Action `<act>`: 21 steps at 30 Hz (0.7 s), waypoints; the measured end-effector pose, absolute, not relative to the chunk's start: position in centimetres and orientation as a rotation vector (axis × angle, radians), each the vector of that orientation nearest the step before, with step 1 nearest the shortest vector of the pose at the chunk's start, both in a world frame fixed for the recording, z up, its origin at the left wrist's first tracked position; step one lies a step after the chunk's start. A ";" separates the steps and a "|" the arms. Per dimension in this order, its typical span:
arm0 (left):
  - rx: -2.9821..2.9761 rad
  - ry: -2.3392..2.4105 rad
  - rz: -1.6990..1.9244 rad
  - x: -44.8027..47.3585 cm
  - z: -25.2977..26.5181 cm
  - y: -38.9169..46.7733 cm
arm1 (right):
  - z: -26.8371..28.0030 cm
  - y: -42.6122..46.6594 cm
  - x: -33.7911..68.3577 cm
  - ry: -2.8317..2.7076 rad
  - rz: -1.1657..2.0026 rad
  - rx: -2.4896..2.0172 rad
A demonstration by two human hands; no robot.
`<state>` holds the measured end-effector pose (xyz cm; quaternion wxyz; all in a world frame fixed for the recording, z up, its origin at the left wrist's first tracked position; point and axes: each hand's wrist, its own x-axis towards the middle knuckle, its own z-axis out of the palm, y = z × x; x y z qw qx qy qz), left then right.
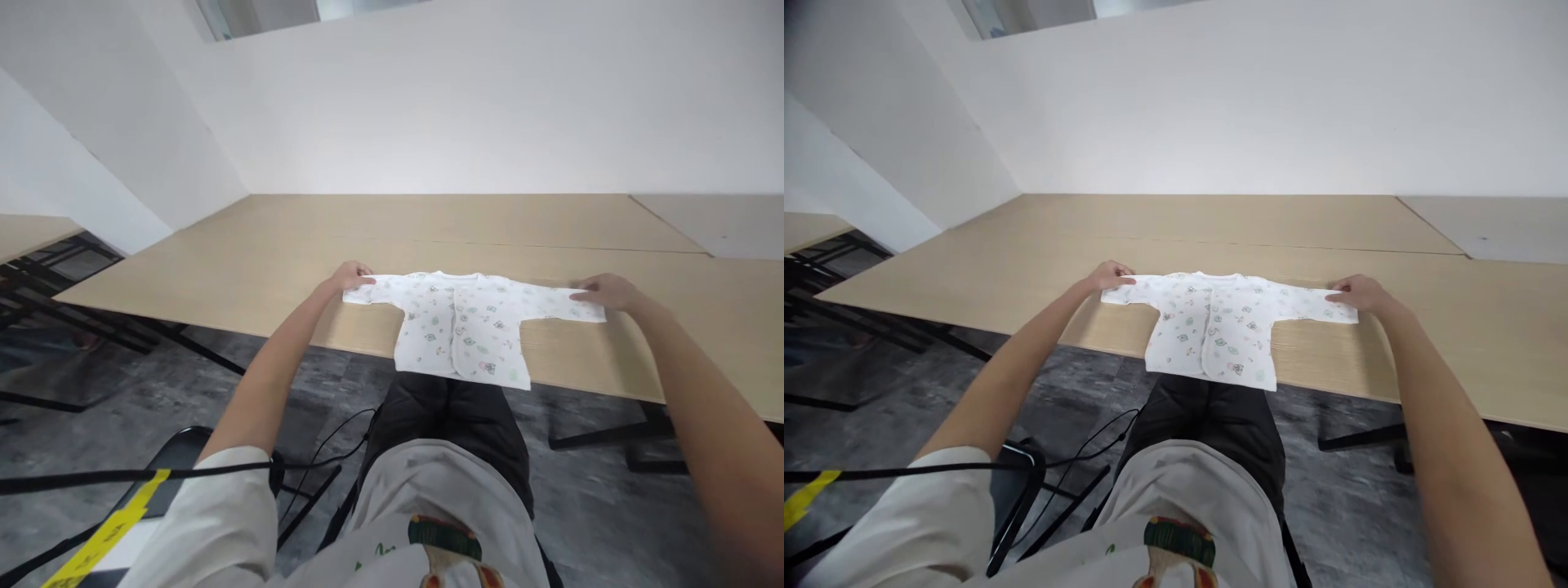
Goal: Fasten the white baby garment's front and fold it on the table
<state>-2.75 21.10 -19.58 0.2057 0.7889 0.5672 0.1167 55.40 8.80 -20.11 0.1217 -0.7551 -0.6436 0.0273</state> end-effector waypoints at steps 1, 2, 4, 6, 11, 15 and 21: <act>2.212 1.662 0.390 -2.2 -19.9 21.3 | -20.2 9.0 55.3 -1.831 0.135 -2.262; 2.221 1.751 0.437 -1.5 -20.2 21.6 | -20.2 9.3 55.0 -1.773 0.164 -2.320; 2.214 1.925 0.477 0.0 -20.5 22.0 | -20.5 10.0 54.1 -1.652 0.072 -2.397; 2.192 2.057 0.502 1.6 -20.4 22.4 | -20.9 10.6 52.6 -1.565 -0.108 -2.397; 2.332 1.976 0.666 7.6 -19.5 22.1 | -21.1 11.9 45.0 -1.518 -0.394 -2.132; 2.474 1.650 0.596 15.1 -19.9 19.9 | -20.3 13.6 37.2 -1.895 -0.194 -1.929; 2.214 1.680 0.683 21.1 -22.4 18.2 | -21.2 15.3 32.3 -1.902 0.078 -2.052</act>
